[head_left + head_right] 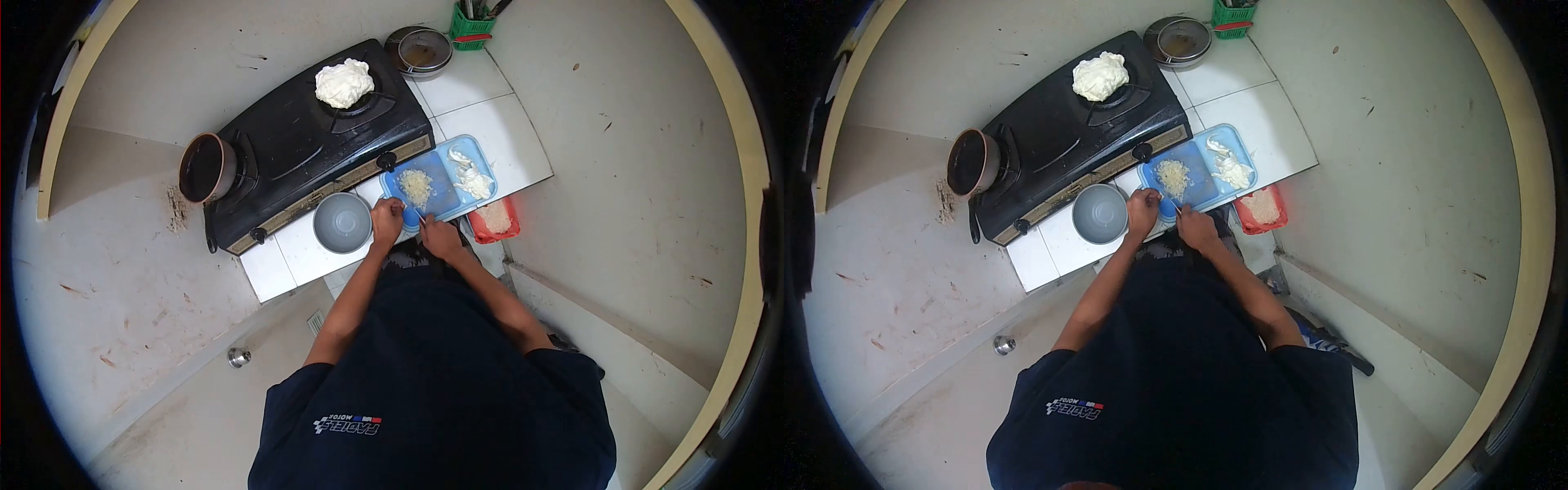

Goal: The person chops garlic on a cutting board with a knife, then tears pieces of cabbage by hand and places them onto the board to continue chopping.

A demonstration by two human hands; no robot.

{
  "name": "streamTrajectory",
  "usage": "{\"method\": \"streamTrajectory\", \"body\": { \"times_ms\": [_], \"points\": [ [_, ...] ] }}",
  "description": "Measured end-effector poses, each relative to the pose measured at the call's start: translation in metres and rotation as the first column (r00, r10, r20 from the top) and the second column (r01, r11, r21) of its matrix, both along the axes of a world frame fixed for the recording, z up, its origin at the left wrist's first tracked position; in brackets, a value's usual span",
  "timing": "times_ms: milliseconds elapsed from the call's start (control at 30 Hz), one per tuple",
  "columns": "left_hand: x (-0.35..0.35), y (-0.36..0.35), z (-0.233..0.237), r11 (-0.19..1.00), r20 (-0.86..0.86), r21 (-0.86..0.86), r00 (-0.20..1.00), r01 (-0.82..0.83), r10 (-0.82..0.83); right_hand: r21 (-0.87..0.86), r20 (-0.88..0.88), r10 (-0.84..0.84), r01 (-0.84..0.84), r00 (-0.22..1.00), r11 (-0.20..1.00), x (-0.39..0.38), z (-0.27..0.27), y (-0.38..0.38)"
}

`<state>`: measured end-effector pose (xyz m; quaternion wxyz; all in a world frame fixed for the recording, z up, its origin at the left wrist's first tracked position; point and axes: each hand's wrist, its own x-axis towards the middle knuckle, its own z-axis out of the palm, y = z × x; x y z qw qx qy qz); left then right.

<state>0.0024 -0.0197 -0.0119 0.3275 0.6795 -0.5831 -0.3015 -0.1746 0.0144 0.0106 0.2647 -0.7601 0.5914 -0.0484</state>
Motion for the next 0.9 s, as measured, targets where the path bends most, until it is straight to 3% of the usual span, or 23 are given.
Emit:
{"method": "streamTrajectory", "body": {
  "times_ms": [200,300,567,800,900],
  "points": [
    [0.0,-0.003,0.01,0.998,0.079,-0.055,0.996,0.034,-0.03,-0.042,0.053,0.086,-0.084,0.995,0.996,-0.01,-0.004,0.0],
    [0.0,-0.002,0.01,0.998,0.013,-0.06,1.0,0.022,-0.021,-0.002,0.029,0.093,-0.093,0.995,0.996,-0.01,0.002,0.0],
    [-0.001,-0.002,-0.006,0.998,-0.009,-0.057,1.0,-0.001,0.0,-0.018,-0.002,0.052,-0.052,0.999,0.998,0.014,-0.009,-0.014],
    [0.001,-0.002,0.012,0.999,0.002,-0.042,1.0,0.028,-0.028,0.011,0.007,0.039,-0.039,0.999,0.999,-0.006,-0.009,-0.001],
    [0.005,-0.004,0.01,0.99,0.009,-0.099,0.995,0.102,-0.102,0.002,0.029,0.007,-0.007,1.0,1.0,-0.007,-0.01,0.0]
  ]
}}
